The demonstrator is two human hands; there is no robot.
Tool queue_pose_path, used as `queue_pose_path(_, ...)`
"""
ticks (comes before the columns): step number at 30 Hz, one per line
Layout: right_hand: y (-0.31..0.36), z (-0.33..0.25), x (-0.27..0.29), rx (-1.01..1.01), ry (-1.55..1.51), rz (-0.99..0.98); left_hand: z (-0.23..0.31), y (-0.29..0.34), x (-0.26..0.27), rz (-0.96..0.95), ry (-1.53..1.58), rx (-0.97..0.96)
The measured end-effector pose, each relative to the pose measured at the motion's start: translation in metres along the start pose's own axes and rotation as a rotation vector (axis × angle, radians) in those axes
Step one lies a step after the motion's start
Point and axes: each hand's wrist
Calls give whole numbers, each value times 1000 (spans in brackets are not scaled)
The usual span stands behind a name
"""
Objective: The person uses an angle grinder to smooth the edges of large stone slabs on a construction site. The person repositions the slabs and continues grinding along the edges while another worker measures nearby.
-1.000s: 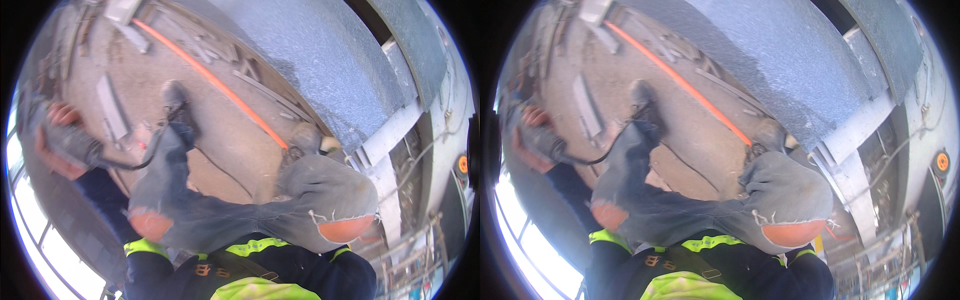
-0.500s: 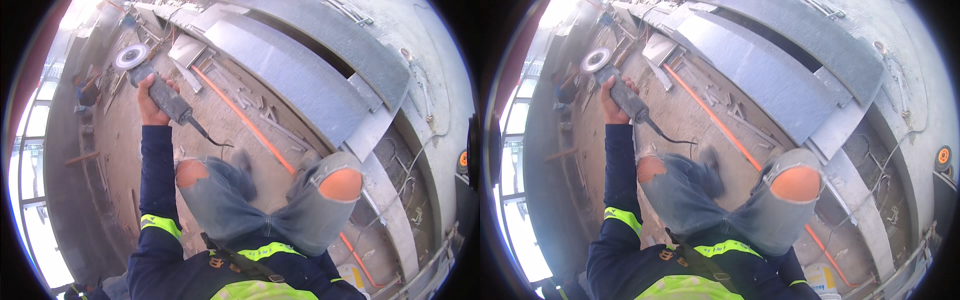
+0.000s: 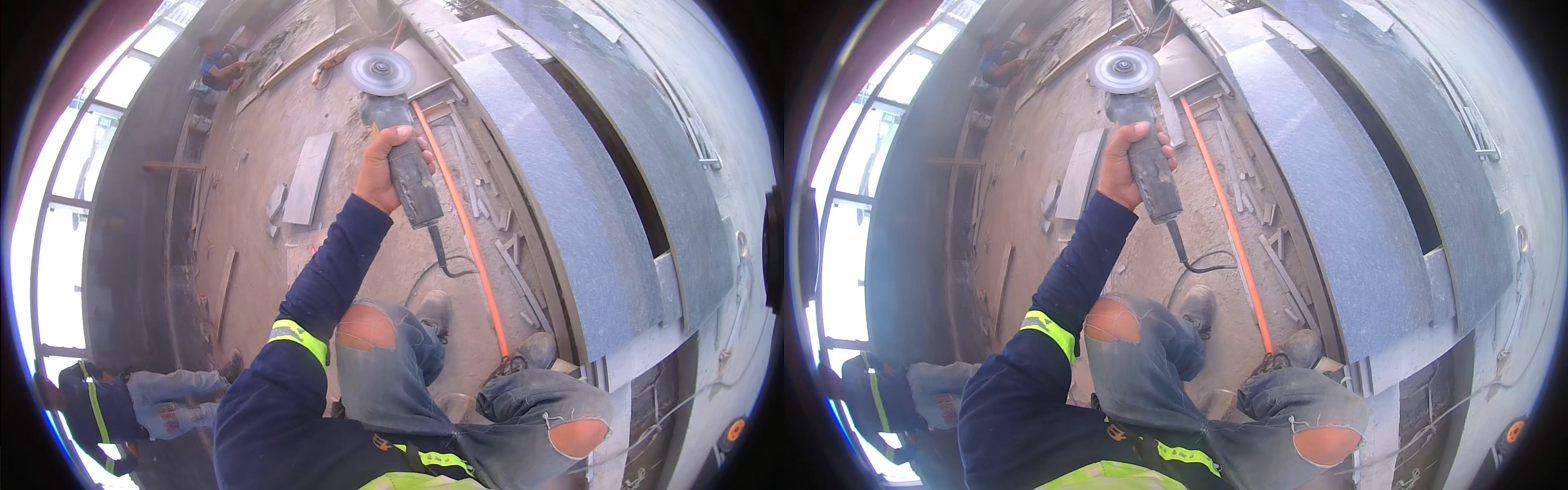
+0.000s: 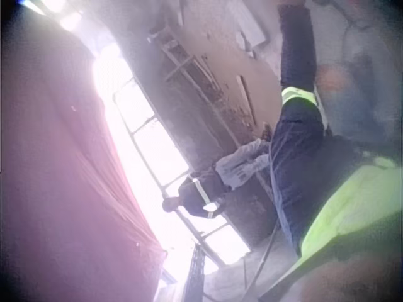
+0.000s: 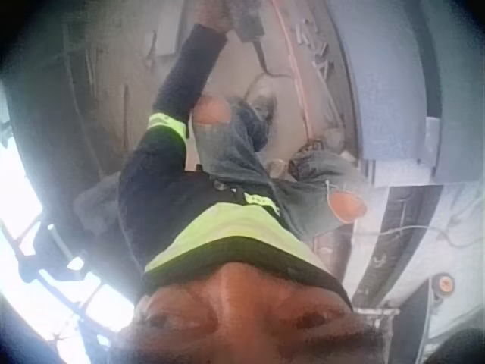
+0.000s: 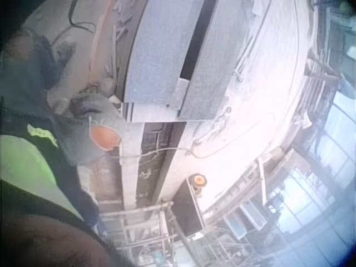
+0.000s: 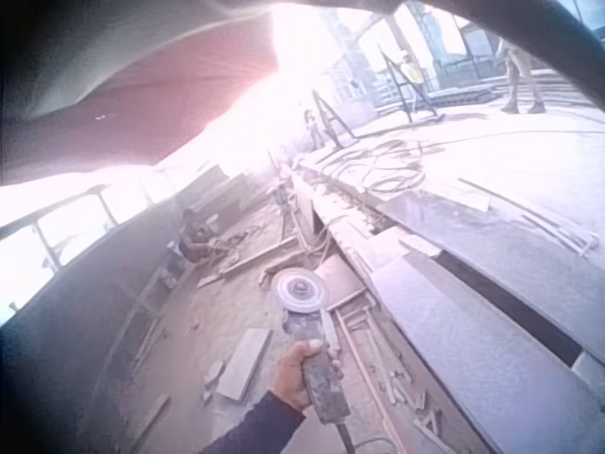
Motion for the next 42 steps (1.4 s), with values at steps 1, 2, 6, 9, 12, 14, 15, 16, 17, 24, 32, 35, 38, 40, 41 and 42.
queue_pose_path(1, 4, 3, 4, -9, 3, -2, -5, 1, -1, 10, 11, 1)
queue_pose_path(2, 5, 6, 7, -10, 6, 1, -7, 5, -1, 17, 20, 3)
queue_pose_path(6, 15, 31, -1, 18, -8, -2, -7, 34, 7, 44, 23, 11)
queue_pose_path(9, 27, 54, -5, 36, -28, 20, 0, 49, 1, 21, -19, -10)
queue_pose_path(12, 54, 88, -15, 32, -63, 61, -8, 74, -15, -9, -33, 13)
queue_pose_path(14, 75, 116, -18, 35, -75, 81, -5, 92, -23, -37, -40, 8)
queue_pose_path(15, 78, 131, -16, 71, -94, 108, 1, 101, -25, -47, -48, -4)
queue_pose_path(16, 78, 145, -10, 115, -124, 138, 3, 114, -29, -41, -65, -9)
queue_pose_path(17, 72, 161, -1, 166, -161, 195, 5, 125, -37, -68, -72, -44)
queue_pose_path(24, 116, 17, 183, 516, -702, 1095, 11, 136, -73, -261, -47, -30)
queue_pose_path(32, 71, -247, 216, 945, -9, 461, -19, 115, -68, -192, 34, 16)
queue_pose_path(35, 11, -322, 175, 894, -24, 137, -49, 88, -44, -163, 120, 63)
queue_pose_path(38, -59, -362, 124, 822, -3, 92, -82, 69, -21, -83, 121, 97)
queue_pose_path(40, -101, -375, 98, 810, -53, 58, -106, 51, 2, -77, 177, 181)
queue_pose_path(41, -112, -383, 89, 785, -91, 27, -116, 44, 13, -73, 205, 218)
queue_pose_path(42, -121, -389, 85, 711, -77, -19, -125, 36, 23, -41, 193, 203)
Point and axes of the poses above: each hand's wrist, its own y-axis away from the middle knuckle, its own x-axis out of the back of the hand, z = x × y, and after that the axes turned 11 degrees about y, right-handed
